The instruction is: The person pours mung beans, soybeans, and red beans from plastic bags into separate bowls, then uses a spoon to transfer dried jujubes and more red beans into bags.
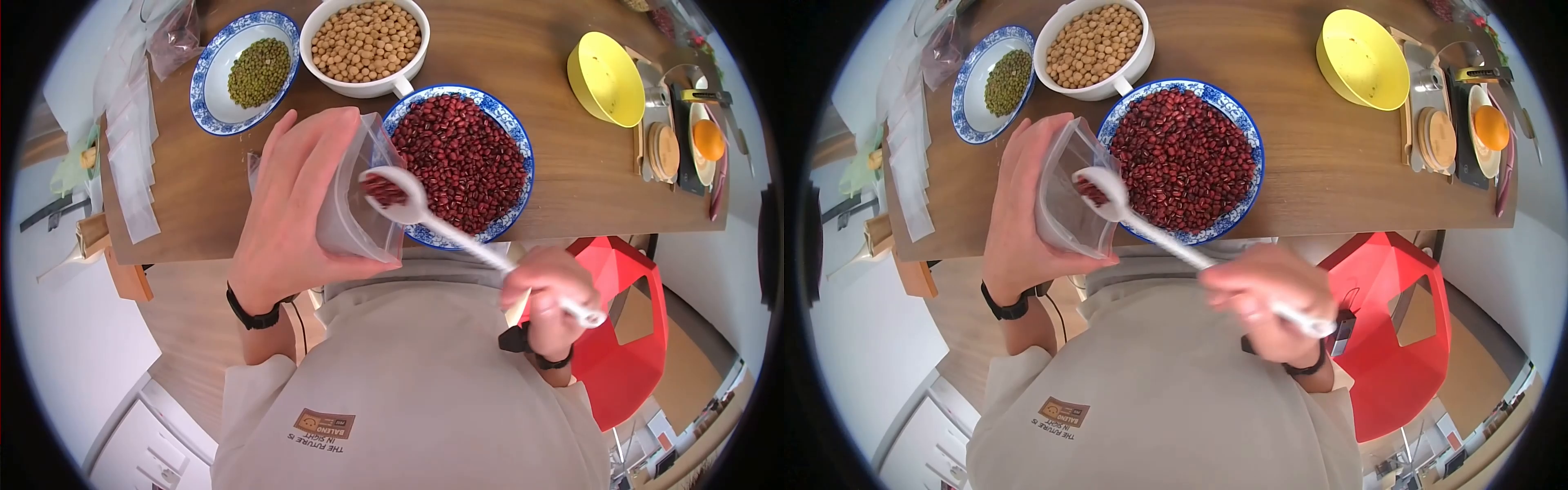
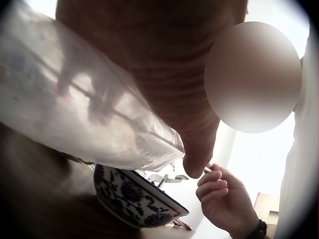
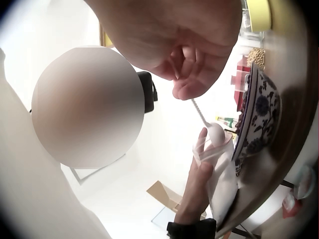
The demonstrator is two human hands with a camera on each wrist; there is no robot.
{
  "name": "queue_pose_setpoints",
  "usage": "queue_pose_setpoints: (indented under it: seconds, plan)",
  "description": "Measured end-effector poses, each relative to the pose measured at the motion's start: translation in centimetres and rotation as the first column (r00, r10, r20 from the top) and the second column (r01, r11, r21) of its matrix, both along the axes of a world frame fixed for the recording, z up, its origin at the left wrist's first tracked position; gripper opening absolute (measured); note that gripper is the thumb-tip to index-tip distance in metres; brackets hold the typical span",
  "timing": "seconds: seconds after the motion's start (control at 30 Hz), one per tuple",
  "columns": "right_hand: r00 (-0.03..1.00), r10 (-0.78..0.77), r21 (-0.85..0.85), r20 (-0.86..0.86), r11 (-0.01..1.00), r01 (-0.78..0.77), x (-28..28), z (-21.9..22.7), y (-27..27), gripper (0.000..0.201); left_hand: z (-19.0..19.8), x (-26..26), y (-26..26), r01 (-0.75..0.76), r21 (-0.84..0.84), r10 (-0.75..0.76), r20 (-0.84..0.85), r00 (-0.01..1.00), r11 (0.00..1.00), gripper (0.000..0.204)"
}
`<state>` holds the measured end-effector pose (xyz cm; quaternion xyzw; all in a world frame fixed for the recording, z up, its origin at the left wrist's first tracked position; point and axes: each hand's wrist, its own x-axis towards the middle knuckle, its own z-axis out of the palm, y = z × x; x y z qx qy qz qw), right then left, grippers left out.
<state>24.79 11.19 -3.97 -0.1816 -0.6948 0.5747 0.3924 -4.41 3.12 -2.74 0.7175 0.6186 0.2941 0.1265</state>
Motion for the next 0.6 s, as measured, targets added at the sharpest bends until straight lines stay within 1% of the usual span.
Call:
queue_pose_setpoints:
  seconds: [0.03, 0.07, 0.1, 0.17, 0.2, 0.27, 0.3, 0.37, 0.4, 0.47, 0.5, 0.57, 0.6]
  plan:
    - [0.99, 0.139, 0.047, -0.012, 0.989, -0.138, -0.7, 0.1, 0.3, 0.019, 0.1, 0.2, 0.0, -0.015, 0.005, 0.015, 0.017, 1.0, 1.0, 0.126]
    - [0.992, 0.117, 0.052, 0.038, 0.991, -0.119, -1.3, 0.9, -0.6, 0.031, 0.2, 0.3, 0.0, -0.031, 0.01, 0.031, 0.034, 0.999, 0.999, 0.119]
    - [0.992, 0.118, 0.054, 0.039, 0.991, -0.12, -1.8, 1.0, -0.7, 0.031, 0.3, 0.3, 0.1, -0.032, 0.012, 0.031, 0.034, 0.999, 0.999, 0.119]
    - [0.984, 0.141, 0.252, 0.111, 0.953, -0.165, -2.2, 1.2, -0.6, 0.038, 0.4, 0.4, 0.1, -0.038, 0.007, 0.038, 0.035, 0.999, 0.999, 0.119]
    - [0.977, 0.166, 0.256, 0.131, 0.947, -0.196, -1.9, 1.6, -0.2, 0.043, 0.3, 0.2, 0.0, -0.041, 0.007, 0.041, 0.037, 0.998, 0.999, 0.119]
    - [0.979, 0.164, 0.232, 0.122, 0.954, -0.189, -0.4, 1.7, 0.6, 0.041, -0.1, -0.1, -0.1, -0.018, -0.002, 0.018, 0.002, 1.0, 1.0, 0.13]
    - [0.981, 0.158, 0.208, 0.111, 0.962, -0.178, 0.4, 1.7, 1.0, 0.04, -0.2, -0.2, -0.1, -0.023, -0.003, 0.023, 0.004, 1.0, 1.0, 0.13]
    - [0.991, -0.08, 0.245, 0.104, 0.968, 0.052, 1.8, 0.9, 0.7, 0.024, -0.4, -0.3, 0.0, -0.006, 0.019, 0.006, 0.016, 1.0, 1.0, 0.129]
    - [0.991, -0.077, 0.245, 0.105, 0.968, 0.05, 2.4, 0.9, 1.1, 0.024, -0.4, -0.3, 0.0, -0.008, 0.019, 0.008, 0.017, 1.0, 1.0, 0.129]
    - [0.942, -0.26, 0.287, 0.212, 0.938, 0.194, 3.3, 0.8, 1.7, 0.014, -0.5, -0.3, 0.0, -0.01, 0.022, 0.01, 0.018, 1.0, 1.0, 0.129]
    - [0.942, -0.259, 0.287, 0.212, 0.938, 0.193, 3.4, 0.7, 1.8, 0.014, -0.6, -0.3, 0.0, -0.012, 0.021, 0.011, 0.017, 1.0, 1.0, 0.129]
    - [0.905, -0.319, 0.259, 0.28, 0.933, 0.249, 3.3, 0.5, 1.9, 0.02, -0.7, -0.4, -0.1, -0.007, 0.027, 0.006, 0.019, 1.0, 1.0, 0.129]
    - [0.912, -0.295, 0.267, 0.285, 0.938, 0.22, 3.7, 0.4, 2.0, 0.023, -0.6, -0.4, -0.1, -0.008, 0.025, 0.007, 0.017, 1.0, 1.0, 0.129]
